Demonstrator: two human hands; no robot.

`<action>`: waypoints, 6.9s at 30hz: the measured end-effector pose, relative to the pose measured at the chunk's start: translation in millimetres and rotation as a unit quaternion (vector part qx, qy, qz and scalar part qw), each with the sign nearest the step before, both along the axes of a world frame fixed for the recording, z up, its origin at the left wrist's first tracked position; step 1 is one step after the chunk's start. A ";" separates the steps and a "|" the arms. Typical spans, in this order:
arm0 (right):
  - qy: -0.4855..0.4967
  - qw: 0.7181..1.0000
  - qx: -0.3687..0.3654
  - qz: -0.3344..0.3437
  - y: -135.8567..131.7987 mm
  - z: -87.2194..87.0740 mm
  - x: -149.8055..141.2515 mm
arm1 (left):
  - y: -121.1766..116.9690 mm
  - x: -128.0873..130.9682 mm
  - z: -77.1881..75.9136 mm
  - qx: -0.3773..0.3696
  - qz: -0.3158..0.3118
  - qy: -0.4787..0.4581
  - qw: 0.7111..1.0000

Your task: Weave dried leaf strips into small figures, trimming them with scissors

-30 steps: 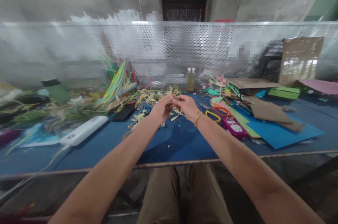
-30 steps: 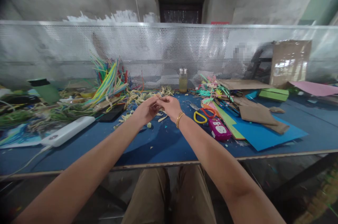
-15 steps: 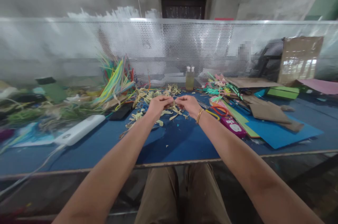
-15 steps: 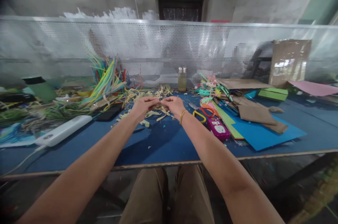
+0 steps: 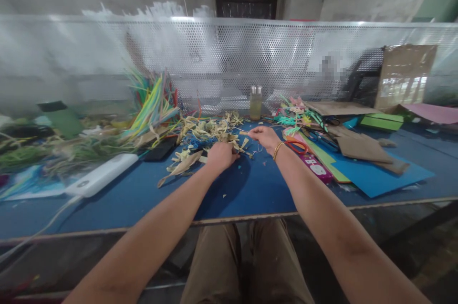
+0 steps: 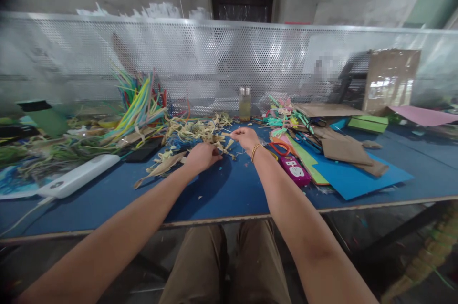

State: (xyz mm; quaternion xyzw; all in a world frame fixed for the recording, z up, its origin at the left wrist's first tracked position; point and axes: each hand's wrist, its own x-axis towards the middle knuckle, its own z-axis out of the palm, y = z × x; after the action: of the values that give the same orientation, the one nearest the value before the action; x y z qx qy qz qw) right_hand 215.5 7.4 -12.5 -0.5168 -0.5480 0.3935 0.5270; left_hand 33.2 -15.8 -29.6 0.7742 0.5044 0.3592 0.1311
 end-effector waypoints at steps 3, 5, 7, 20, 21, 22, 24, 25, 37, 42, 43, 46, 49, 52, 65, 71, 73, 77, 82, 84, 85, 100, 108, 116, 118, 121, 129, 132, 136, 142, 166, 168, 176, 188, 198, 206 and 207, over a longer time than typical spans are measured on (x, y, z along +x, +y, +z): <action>0.007 0.999 -0.041 -0.001 -4.6 3.8 -0.3 | 0.6 -0.2 -1.3 -0.001 -0.010 -0.003 1.000; 0.013 0.998 -0.063 -0.007 -5.7 5.6 -1.0 | 0.3 -3.6 2.0 0.008 0.000 -0.020 1.000; 0.030 0.996 -0.083 -0.004 -5.5 6.6 -1.4 | -1.0 -8.2 6.9 0.036 0.017 -0.042 0.998; 0.158 0.983 0.073 0.055 -6.9 3.6 -16.8 | -17.3 -7.8 31.9 0.152 0.039 -0.100 0.983; 0.134 0.984 0.105 0.042 -7.6 4.9 -17.1 | -18.2 -8.0 32.2 0.156 0.053 -0.113 0.980; 0.109 0.984 0.135 0.033 -8.7 6.6 -17.2 | -18.4 -8.1 31.7 0.149 0.060 -0.120 0.980; 0.078 0.981 0.175 0.030 -11.8 10.2 -17.3 | -16.3 -7.4 28.3 0.095 0.049 -0.123 0.987; 0.075 0.979 0.185 0.039 -13.5 11.7 -17.6 | -14.2 -6.4 25.8 0.057 0.033 -0.131 0.989; 0.160 0.966 0.098 0.178 -17.9 8.8 -23.6 | 0.1 -2.4 19.0 -0.206 -0.104 -0.517 0.824; 0.210 0.963 0.091 0.142 -17.7 17.2 -13.2 | 2.1 -1.3 17.2 -0.188 -0.102 -0.529 0.821; 0.214 0.964 0.098 0.126 -16.8 17.6 -12.2 | 2.2 -0.5 16.3 -0.180 -0.097 -0.518 0.831; 0.176 0.971 0.134 0.095 -14.1 15.3 -14.0 | 1.2 1.7 14.7 -0.155 -0.091 -0.472 0.863; 0.106 0.977 0.162 0.095 -12.8 10.6 -19.3 | -1.5 3.2 15.4 -0.148 -0.101 -0.441 0.880; 0.050 0.981 0.166 0.083 -12.3 7.0 -22.1 | -4.0 4.1 17.3 -0.146 -0.107 -0.434 0.883; 0.028 0.986 0.163 0.038 -14.1 2.4 -27.8 | -5.3 5.3 15.7 -0.122 -0.109 -0.434 0.886; 0.034 0.985 0.162 0.045 -19.9 5.8 -31.3 | -7.4 7.9 16.0 -0.125 -0.112 -0.458 0.873; 0.026 0.986 0.160 0.050 -19.9 5.9 -31.5 | -6.8 7.7 16.0 -0.133 -0.108 -0.466 0.868; 0.011 0.986 0.155 0.052 -16.4 6.2 -28.1 | -4.3 6.1 16.3 -0.169 -0.085 -0.490 0.851; 0.017 0.989 0.138 0.055 -14.0 6.4 -25.3 | -3.2 6.3 15.1 -0.216 -0.074 -0.513 0.827; 0.011 0.989 0.125 0.078 -15.0 5.4 -27.2 | -3.4 7.7 13.1 -0.231 -0.067 -0.509 0.827; 0.010 0.989 0.122 0.087 -15.6 4.8 -28.3 | -3.6 8.5 11.9 -0.235 -0.064 -0.506 0.827; -0.002 0.998 0.045 0.044 -9.8 -0.9 -20.1 | -2.4 -0.9 20.0 -0.163 -0.046 -0.382 0.909; -0.014 0.997 0.043 0.055 -16.1 0.6 -25.7 | 1.4 -1.5 17.3 -0.157 -0.066 -0.342 0.924; -0.032 0.992 0.051 0.114 -14.3 -3.2 -25.3 | 3.8 -9.9 21.7 -0.175 -0.079 -0.308 0.932; -0.040 0.990 0.053 0.120 -14.4 -2.2 -24.9 | 4.0 -10.5 22.5 -0.194 -0.076 -0.328 0.921; -0.033 0.991 0.058 0.119 -13.3 -0.2 -22.7 | 3.6 -11.3 24.9 -0.261 -0.086 -0.403 0.873; -0.031 0.993 0.079 0.079 -7.7 -2.1 -17.8 | -2.8 -8.2 23.7 -0.365 -0.130 -0.439 0.810; -0.048 0.992 0.097 0.071 -7.3 -4.0 -19.2 | -4.1 -1.5 19.0 -0.333 -0.116 -0.445 0.823; -0.050 0.989 0.121 0.071 -5.3 -7.0 -22.5 | -2.3 3.2 16.0 -0.307 -0.086 -0.453 0.833; -0.047 0.988 0.133 0.062 -6.5 -9.0 -27.0 | 0.2 3.2 13.0 -0.267 -0.069 -0.435 0.857; 0.008 0.994 0.072 0.076 -16.2 -6.4 -35.4 | 0.5 6.0 7.1 -0.181 -0.023 -0.442 0.878; 0.017 0.993 0.072 0.091 -18.7 -5.6 -38.3 | 0.1 5.9 7.4 -0.185 -0.012 -0.432 0.883; -0.014 0.994 0.066 0.084 -13.2 15.6 -29.8 | 10.6 -56.7 57.5 -0.125 0.053 -0.610 0.781; -0.506 0.857 0.098 -0.009 90.6 36.0 -92.1 | 12.7 -80.6 55.8 -0.175 0.074 -0.618 0.763; -0.596 0.793 0.127 0.011 140.0 41.8 -142.8 | 7.3 -104.4 75.1 -0.150 0.038 -0.744 0.650; -0.108 0.947 0.093 0.289 94.2 97.7 -104.8 | -6.8 -120.1 90.1 -0.097 -0.054 -0.768 0.630; -0.096 0.944 0.105 0.299 80.2 106.4 -99.9 | -7.3 -118.9 91.7 -0.095 -0.074 -0.754 0.645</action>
State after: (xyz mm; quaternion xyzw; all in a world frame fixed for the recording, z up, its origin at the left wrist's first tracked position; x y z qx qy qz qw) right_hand 115.7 87.6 93.9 -0.3062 -0.7634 0.4216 0.3818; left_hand -85.7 -23.1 62.2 0.2538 0.2030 0.7584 0.5650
